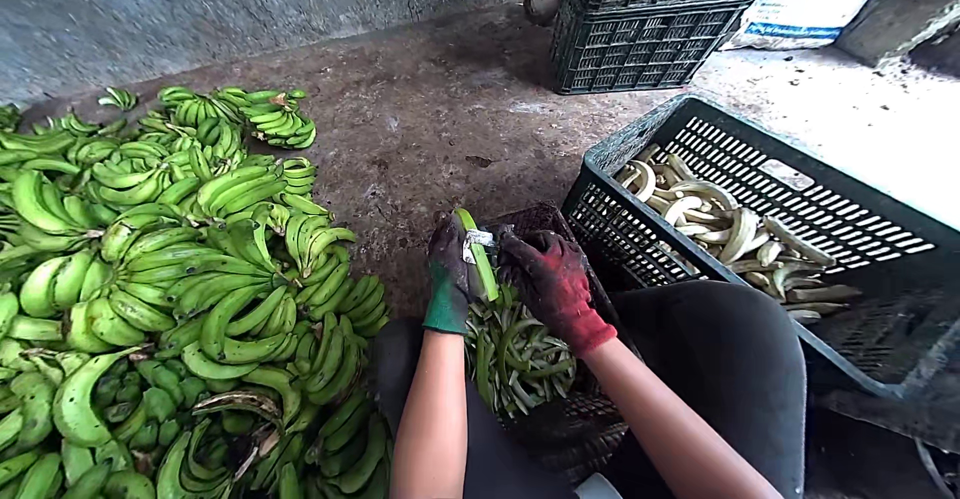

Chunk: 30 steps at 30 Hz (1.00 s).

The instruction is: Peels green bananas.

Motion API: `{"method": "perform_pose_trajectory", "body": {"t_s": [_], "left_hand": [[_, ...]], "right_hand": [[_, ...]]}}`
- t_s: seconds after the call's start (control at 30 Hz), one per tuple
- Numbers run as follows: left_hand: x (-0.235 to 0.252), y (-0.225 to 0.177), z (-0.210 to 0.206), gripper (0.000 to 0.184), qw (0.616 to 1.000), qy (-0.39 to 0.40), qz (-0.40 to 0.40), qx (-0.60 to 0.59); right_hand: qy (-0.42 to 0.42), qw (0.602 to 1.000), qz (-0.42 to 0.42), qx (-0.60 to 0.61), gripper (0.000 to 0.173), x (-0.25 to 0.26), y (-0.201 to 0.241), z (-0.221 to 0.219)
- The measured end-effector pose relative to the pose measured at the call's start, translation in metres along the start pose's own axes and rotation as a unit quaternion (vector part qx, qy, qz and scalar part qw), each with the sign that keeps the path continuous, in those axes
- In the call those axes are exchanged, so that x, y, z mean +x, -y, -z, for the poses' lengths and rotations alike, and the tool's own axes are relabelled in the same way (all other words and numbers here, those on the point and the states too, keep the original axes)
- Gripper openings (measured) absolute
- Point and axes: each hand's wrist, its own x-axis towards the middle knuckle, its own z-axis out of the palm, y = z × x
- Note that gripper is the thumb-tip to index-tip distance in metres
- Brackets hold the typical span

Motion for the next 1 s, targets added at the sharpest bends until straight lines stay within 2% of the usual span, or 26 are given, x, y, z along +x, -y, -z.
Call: {"method": "perform_pose_trajectory", "body": {"t_s": [0.1, 0.17, 0.27, 0.33, 0.43, 0.5, 0.57, 0.63, 0.67, 0.7, 0.73, 0.8, 0.87, 0.9, 0.93, 0.97, 1.0], "left_hand": [[-0.004, 0.009, 0.010, 0.046, 0.992, 0.028, -0.011, 0.118], [-0.006, 0.008, 0.011, 0.045, 0.993, 0.049, -0.027, 0.107], [-0.011, -0.001, 0.010, 0.035, 0.990, 0.076, -0.049, 0.106], [-0.020, -0.018, 0.006, 0.029, 0.991, 0.077, -0.046, 0.099], [-0.008, -0.016, 0.001, 0.038, 0.999, 0.040, 0.004, -0.029], [0.000, -0.011, 0.004, 0.044, 0.980, 0.080, 0.044, -0.175], [0.010, -0.003, 0.012, 0.042, 0.953, 0.145, 0.070, -0.256], [0.013, 0.003, 0.018, 0.043, 0.961, 0.151, 0.085, -0.214], [0.009, 0.009, 0.023, 0.040, 0.965, 0.168, 0.083, -0.182], [0.014, 0.026, 0.030, 0.037, 0.958, 0.217, 0.051, -0.181], [0.014, 0.031, 0.028, 0.033, 0.955, 0.227, 0.034, -0.187], [0.007, 0.021, 0.019, 0.029, 0.957, 0.204, 0.032, -0.203], [-0.002, 0.008, 0.019, 0.035, 0.953, 0.197, 0.063, -0.221], [-0.018, -0.015, 0.011, 0.037, 0.960, 0.150, 0.109, -0.212], [-0.035, -0.047, -0.002, 0.042, 0.967, 0.071, 0.169, -0.179], [-0.037, -0.049, 0.005, 0.048, 0.957, 0.136, 0.141, -0.215], [-0.038, -0.054, 0.004, 0.048, 0.957, 0.139, 0.122, -0.222]], "right_hand": [[0.074, 0.996, -0.056, -0.006, 0.040, 0.025, 0.002, 0.006], [0.119, 0.989, -0.085, 0.007, 0.042, 0.046, -0.001, 0.011], [0.177, 0.962, -0.163, 0.126, 0.029, 0.055, -0.020, 0.015], [0.164, 0.934, -0.211, 0.238, 0.035, 0.051, -0.025, 0.019], [0.080, 0.957, -0.128, 0.249, 0.038, 0.039, -0.016, 0.026], [0.072, 0.977, -0.051, 0.194, 0.039, 0.012, -0.005, 0.025], [0.064, 0.990, 0.012, 0.126, 0.037, -0.020, 0.007, 0.021], [0.018, 0.995, 0.067, 0.069, 0.034, -0.034, 0.016, 0.016], [0.004, 0.996, 0.063, 0.060, 0.032, -0.032, 0.017, 0.013], [-0.001, 0.997, 0.039, 0.061, 0.030, -0.025, 0.016, 0.007], [0.002, 0.997, -0.001, 0.074, 0.029, -0.016, 0.012, 0.001], [0.006, 0.986, -0.109, 0.128, 0.033, 0.004, 0.006, -0.010], [-0.002, 0.947, -0.224, 0.230, 0.039, 0.017, -0.005, -0.016], [-0.013, 0.916, -0.262, 0.302, 0.040, 0.017, -0.012, -0.018], [-0.034, 0.888, -0.276, 0.365, 0.037, 0.014, -0.019, -0.020], [-0.045, 0.865, -0.279, 0.415, 0.033, 0.011, -0.023, -0.017], [-0.034, 0.853, -0.278, 0.440, 0.034, 0.004, -0.027, -0.011]]}}
